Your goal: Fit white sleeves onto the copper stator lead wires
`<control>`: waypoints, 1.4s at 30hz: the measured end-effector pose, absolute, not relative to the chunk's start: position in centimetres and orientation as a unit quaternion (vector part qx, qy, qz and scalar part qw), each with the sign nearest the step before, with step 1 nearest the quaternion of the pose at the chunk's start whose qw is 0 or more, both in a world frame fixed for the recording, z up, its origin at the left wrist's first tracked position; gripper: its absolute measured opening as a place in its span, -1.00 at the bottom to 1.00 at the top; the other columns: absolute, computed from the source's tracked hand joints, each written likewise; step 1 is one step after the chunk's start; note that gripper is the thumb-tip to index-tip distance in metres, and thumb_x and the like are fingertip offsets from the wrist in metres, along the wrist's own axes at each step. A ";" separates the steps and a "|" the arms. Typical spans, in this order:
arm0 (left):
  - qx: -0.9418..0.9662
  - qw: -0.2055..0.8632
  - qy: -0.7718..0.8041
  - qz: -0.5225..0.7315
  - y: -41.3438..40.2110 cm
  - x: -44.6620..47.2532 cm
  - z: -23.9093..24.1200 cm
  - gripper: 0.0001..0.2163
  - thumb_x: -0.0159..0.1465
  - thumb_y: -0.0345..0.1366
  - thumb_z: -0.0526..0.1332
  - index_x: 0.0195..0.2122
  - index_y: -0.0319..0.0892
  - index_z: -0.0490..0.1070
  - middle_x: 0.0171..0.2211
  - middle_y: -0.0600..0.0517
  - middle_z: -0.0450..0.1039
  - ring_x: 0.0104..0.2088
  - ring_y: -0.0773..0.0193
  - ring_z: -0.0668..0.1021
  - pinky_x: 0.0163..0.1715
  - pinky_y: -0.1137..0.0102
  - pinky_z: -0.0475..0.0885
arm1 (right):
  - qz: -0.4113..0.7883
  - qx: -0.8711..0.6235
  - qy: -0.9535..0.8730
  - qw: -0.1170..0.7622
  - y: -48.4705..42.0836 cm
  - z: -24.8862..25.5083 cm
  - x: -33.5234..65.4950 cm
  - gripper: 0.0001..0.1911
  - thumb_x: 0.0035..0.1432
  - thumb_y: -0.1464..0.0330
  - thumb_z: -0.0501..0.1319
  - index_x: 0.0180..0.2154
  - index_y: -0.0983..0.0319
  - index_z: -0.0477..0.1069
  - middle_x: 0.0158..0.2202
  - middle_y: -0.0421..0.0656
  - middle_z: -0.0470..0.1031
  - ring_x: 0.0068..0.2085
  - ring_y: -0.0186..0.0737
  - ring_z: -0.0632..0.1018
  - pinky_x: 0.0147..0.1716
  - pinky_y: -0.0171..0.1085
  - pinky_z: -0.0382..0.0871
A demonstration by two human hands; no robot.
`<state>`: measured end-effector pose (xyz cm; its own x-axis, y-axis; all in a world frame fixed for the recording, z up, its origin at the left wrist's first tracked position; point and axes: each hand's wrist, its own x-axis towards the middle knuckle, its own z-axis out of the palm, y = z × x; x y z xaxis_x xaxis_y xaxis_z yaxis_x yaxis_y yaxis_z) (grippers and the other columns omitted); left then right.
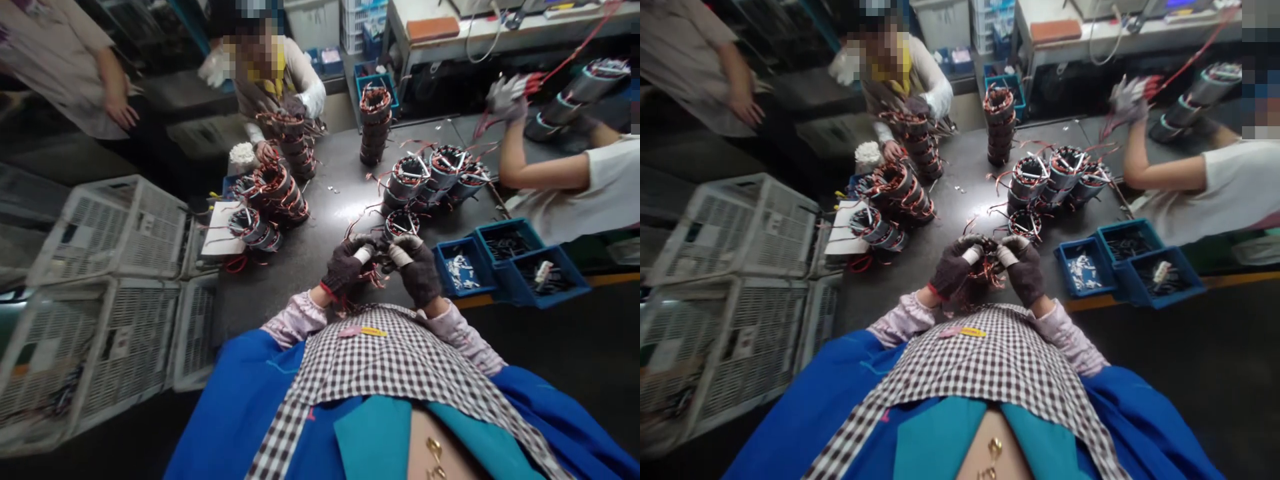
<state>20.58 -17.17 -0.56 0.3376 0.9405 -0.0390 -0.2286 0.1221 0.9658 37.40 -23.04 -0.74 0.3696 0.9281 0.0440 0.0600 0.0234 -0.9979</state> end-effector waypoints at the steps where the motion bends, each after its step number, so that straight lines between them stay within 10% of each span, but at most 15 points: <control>1: 0.462 0.662 0.380 0.452 -17.1 20.1 -0.7 -0.73 0.14 -0.16 0.54 -0.18 -0.16 0.69 -0.16 -0.06 0.71 -0.16 0.12 0.70 -0.08 0.22 0.65 | 0.376 -0.591 -0.398 0.592 -23.2 -0.9 38.0 -0.56 0.17 -0.05 0.41 -0.15 0.12 0.44 -0.25 -0.20 0.62 -0.36 -0.22 0.61 -0.39 -0.22 0.59; 16: 0.368 0.676 0.458 0.445 -18.4 20.7 -2.0 -0.55 0.04 -0.11 0.57 -0.09 -0.17 0.59 -0.16 -0.03 0.70 -0.38 0.27 0.64 -0.45 0.38 0.60 | 0.157 -0.667 -0.573 0.450 -25.4 -2.4 42.0 -0.73 0.30 0.14 0.27 -0.19 0.16 0.65 -0.14 0.03 0.70 -0.09 0.08 0.69 0.01 0.08 0.62; 27: 0.419 0.650 0.466 0.430 -18.7 20.9 -2.6 -0.71 0.16 -0.09 0.53 -0.15 -0.02 0.60 -0.14 0.03 0.70 -0.20 0.09 0.65 -0.17 0.08 0.64 | 0.445 -0.610 -0.463 0.463 -24.1 -2.3 41.5 -0.50 0.14 -0.04 0.43 -0.10 0.22 0.65 -0.45 -0.18 0.61 -0.48 -0.23 0.57 -0.49 -0.25 0.52; 36: 0.449 0.606 0.475 0.454 -18.4 21.1 -2.9 -0.80 0.18 -0.28 0.47 -0.16 -0.12 0.63 -0.14 -0.04 0.71 -0.15 0.15 0.68 -0.04 0.18 0.63 | 0.456 -0.576 -0.477 0.482 -22.5 -2.8 40.7 -0.52 0.16 -0.07 0.40 -0.15 0.19 0.60 -0.41 -0.18 0.62 -0.44 -0.19 0.60 -0.46 -0.21 0.56; 42: 0.520 0.576 0.454 0.439 -18.3 21.1 -2.7 -0.89 0.19 -0.31 0.43 -0.24 -0.07 0.66 -0.15 -0.06 0.70 -0.06 -0.02 0.66 0.19 -0.05 0.52 | 0.243 -0.626 -0.673 0.310 -20.9 -3.4 39.9 -0.71 0.38 0.29 0.16 -0.02 0.18 0.63 -0.07 0.00 0.72 -0.10 -0.07 0.71 -0.07 -0.16 0.59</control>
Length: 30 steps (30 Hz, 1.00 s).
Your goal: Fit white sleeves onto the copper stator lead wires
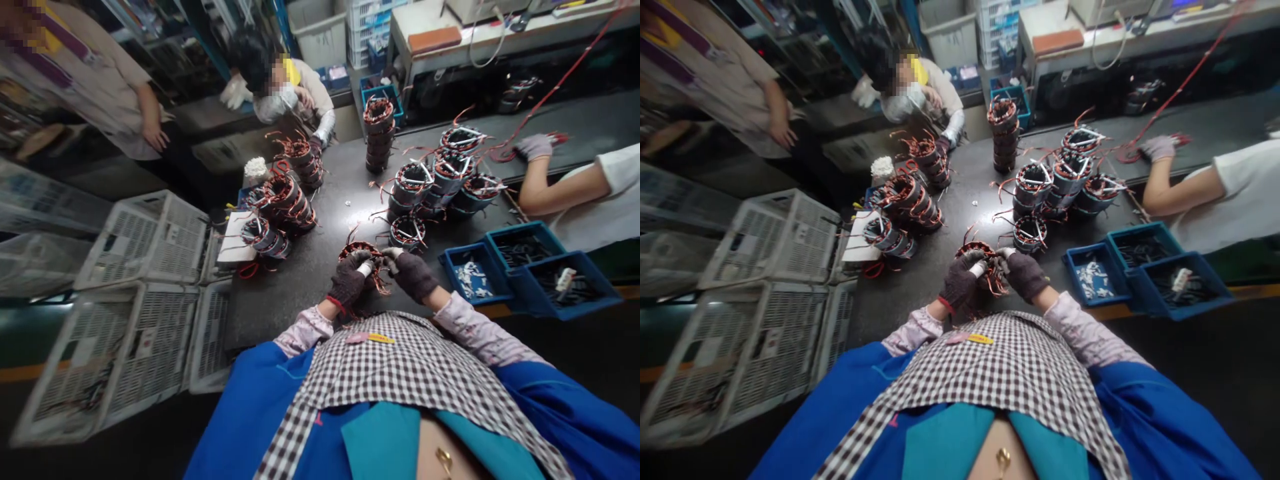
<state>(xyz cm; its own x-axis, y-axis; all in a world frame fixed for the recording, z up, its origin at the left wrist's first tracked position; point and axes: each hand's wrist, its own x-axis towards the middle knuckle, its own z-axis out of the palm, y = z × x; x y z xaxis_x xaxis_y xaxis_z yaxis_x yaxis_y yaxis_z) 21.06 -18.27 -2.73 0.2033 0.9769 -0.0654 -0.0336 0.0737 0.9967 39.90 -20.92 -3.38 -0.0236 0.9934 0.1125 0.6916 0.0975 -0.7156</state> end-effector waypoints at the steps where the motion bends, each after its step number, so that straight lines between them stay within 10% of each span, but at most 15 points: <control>1: 0.531 0.575 0.447 0.433 -18.3 21.1 -2.8 -0.89 0.19 -0.28 0.43 -0.24 -0.05 0.66 -0.15 -0.06 0.70 -0.05 -0.05 0.66 0.20 -0.07 0.50 | 0.233 -0.621 -0.696 0.275 -20.6 -3.0 40.2 -0.69 0.39 0.33 0.15 0.01 0.19 0.63 -0.02 0.01 0.72 -0.04 -0.07 0.71 -0.02 -0.18 0.57; 10: 0.578 0.583 0.416 0.391 -17.5 19.7 -3.1 -0.77 0.17 -0.12 0.49 -0.20 -0.09 0.68 -0.10 -0.11 0.72 -0.02 -0.08 0.65 0.23 -0.08 0.49 | 0.161 -0.588 -0.792 -0.012 -18.6 2.3 40.4 -0.80 0.32 0.35 0.27 -0.18 0.19 0.71 -0.27 0.06 0.73 -0.24 0.01 0.71 -0.27 -0.20 0.41; 15: 0.504 0.669 0.435 0.331 -16.7 18.3 -2.3 -0.61 0.07 -0.09 0.56 -0.14 -0.16 0.63 -0.19 -0.06 0.69 -0.31 0.17 0.66 -0.30 0.24 0.65 | 0.149 -0.602 -0.783 0.035 -23.2 -1.0 41.0 -0.55 0.41 0.38 0.18 0.26 0.18 0.54 -0.08 0.05 0.75 -0.21 -0.01 0.73 -0.30 -0.23 0.41; 18: 0.468 0.688 0.439 0.338 -16.7 18.3 -1.9 -0.55 0.00 -0.11 0.60 -0.15 -0.20 0.60 -0.27 -0.03 0.66 -0.44 0.26 0.61 -0.47 0.36 0.58 | 0.173 -0.603 -0.778 0.037 -23.4 -1.9 40.7 -0.61 0.35 0.43 0.23 0.16 0.21 0.59 -0.08 0.07 0.74 -0.17 0.01 0.73 -0.27 -0.23 0.43; 23: 0.467 0.681 0.445 0.347 -17.2 18.7 -0.8 -0.56 0.00 -0.08 0.62 -0.16 -0.17 0.62 -0.22 -0.03 0.68 -0.37 0.25 0.63 -0.42 0.37 0.60 | 0.270 -0.601 -0.742 0.127 -22.3 -2.2 41.1 -0.85 0.34 0.29 0.33 -0.09 0.14 0.64 -0.12 -0.04 0.75 -0.15 -0.03 0.73 -0.19 -0.24 0.48; 30: 0.516 0.644 0.410 0.387 -18.4 20.6 0.9 -0.70 0.11 -0.11 0.58 -0.21 -0.12 0.66 -0.14 -0.03 0.71 -0.15 0.17 0.68 -0.09 0.25 0.65 | 0.359 -0.570 -0.592 0.442 -24.6 0.3 41.6 -0.58 0.26 0.06 0.38 0.04 0.15 0.60 -0.10 -0.09 0.71 -0.11 -0.07 0.69 -0.08 -0.10 0.60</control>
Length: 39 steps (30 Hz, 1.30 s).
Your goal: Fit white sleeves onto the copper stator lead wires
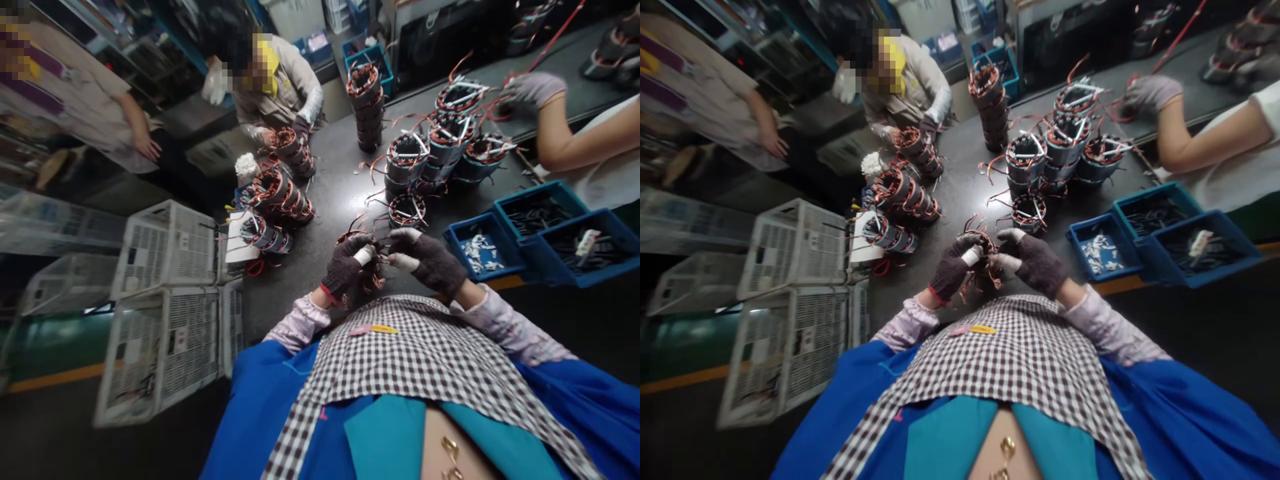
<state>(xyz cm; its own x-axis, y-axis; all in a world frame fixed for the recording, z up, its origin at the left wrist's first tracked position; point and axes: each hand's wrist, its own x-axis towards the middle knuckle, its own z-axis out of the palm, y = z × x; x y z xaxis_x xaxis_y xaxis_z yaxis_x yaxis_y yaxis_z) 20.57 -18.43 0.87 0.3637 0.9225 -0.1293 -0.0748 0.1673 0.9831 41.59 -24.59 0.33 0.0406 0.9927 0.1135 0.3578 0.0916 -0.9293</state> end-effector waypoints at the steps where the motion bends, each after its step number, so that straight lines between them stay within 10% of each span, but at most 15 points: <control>1: 0.514 0.650 0.411 0.381 -18.5 20.8 0.8 -0.70 0.11 -0.11 0.58 -0.22 -0.12 0.65 -0.14 -0.03 0.71 -0.15 0.16 0.68 -0.09 0.24 0.65 | 0.383 -0.556 -0.583 0.452 -24.5 0.8 41.2 -0.60 0.26 0.03 0.38 -0.03 0.16 0.62 -0.16 -0.11 0.71 -0.16 -0.09 0.68 -0.13 -0.11 0.61; 7: 0.396 0.678 0.473 0.399 -18.0 20.2 -0.6 -0.59 0.14 -0.03 0.56 -0.14 -0.16 0.54 -0.26 -0.01 0.65 -0.36 0.25 0.66 -0.37 0.35 0.61 | 0.460 -0.583 -0.470 0.476 -24.0 -1.3 42.0 -0.57 0.21 -0.04 0.39 -0.17 0.20 0.59 -0.35 -0.14 0.63 -0.41 -0.20 0.58 -0.47 -0.24 0.49; 13: 0.371 0.686 0.457 0.429 -17.7 20.1 -1.8 -0.61 0.19 -0.04 0.54 -0.09 -0.15 0.56 -0.29 0.01 0.62 -0.41 0.31 0.63 -0.42 0.38 0.59 | 0.329 -0.657 -0.515 0.442 -23.7 -6.2 43.0 -0.68 0.24 0.10 0.30 -0.13 0.19 0.62 -0.26 -0.09 0.67 -0.27 -0.12 0.62 -0.18 -0.10 0.57; 32: 0.403 0.687 0.453 0.400 -17.6 19.3 -3.0 -0.53 -0.03 -0.06 0.65 -0.14 -0.16 0.69 -0.19 -0.04 0.70 -0.33 0.21 0.66 -0.35 0.29 0.63 | 0.516 -0.591 -0.444 0.433 -21.6 -7.5 41.4 -0.64 0.16 0.04 0.41 -0.16 0.17 0.62 -0.25 -0.09 0.68 -0.36 -0.14 0.65 -0.45 -0.20 0.62; 39: 0.477 0.677 0.380 0.412 -18.8 19.8 -0.4 -0.52 0.08 -0.15 0.62 0.01 -0.09 0.64 -0.10 -0.03 0.69 -0.13 0.15 0.68 -0.04 0.23 0.62 | 0.363 -0.577 -0.576 0.451 -22.9 -1.5 43.1 -0.50 0.32 0.04 0.35 0.18 0.12 0.58 0.12 -0.03 0.67 0.13 0.04 0.65 0.12 -0.01 0.61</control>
